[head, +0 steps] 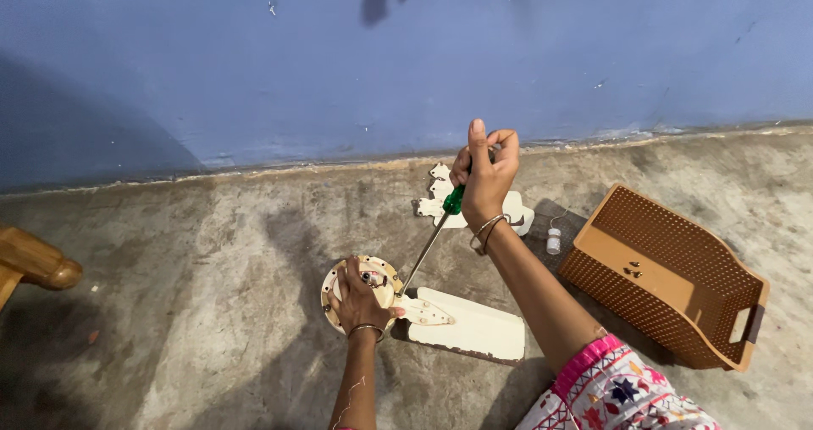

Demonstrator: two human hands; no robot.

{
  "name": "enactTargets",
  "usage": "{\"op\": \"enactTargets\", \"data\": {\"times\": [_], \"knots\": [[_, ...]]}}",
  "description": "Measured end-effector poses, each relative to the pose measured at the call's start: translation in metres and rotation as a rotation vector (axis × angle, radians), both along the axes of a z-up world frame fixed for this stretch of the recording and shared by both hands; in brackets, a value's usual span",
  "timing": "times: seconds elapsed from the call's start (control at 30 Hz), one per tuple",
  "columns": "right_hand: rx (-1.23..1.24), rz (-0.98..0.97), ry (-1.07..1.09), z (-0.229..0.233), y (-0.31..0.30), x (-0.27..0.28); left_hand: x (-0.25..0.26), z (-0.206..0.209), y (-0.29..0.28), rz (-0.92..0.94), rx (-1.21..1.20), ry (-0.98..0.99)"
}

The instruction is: The person uses a screwdriver to remove screws from the central hub of an electric fan, detaching the fan blades one by one. The removed screws are placed into a nearby basket.

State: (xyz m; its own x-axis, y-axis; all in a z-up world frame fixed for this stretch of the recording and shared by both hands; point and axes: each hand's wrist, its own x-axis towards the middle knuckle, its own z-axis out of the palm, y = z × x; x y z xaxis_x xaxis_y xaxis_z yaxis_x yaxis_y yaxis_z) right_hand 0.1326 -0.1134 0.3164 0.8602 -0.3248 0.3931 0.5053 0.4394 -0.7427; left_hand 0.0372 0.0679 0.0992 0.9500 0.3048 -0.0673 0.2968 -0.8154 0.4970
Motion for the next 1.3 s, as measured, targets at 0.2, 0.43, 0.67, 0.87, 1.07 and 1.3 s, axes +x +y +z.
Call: {"op": "enactTargets", "data": {"times": [0.2,0.43,0.67,0.87,1.07,1.3], "knots": [[0.000,-0.094,-0.078,-0.008,0.002,0.010,0.003,0.000,0.001,0.037,0.023,0.081],[-0.054,-0.248,-0.025,-0.013,0.017,0.006,0.004,-0.006,0.003,0.017,0.015,0.052],[-0.168,-0.408,0.012,-0.011,0.019,0.001,0.004,-0.011,0.004,-0.016,0.054,0.042],[-0.205,-0.371,0.071,-0.006,0.020,-0.006,0.004,-0.012,0.002,-0.022,0.089,0.055],[-0.208,-0.287,0.043,-0.009,0.023,-0.013,0.004,-0.017,0.004,-0.029,0.083,0.016],[-0.214,-0.286,0.048,-0.014,0.034,-0.009,0.002,-0.020,0.006,-0.044,0.061,-0.061]]}}
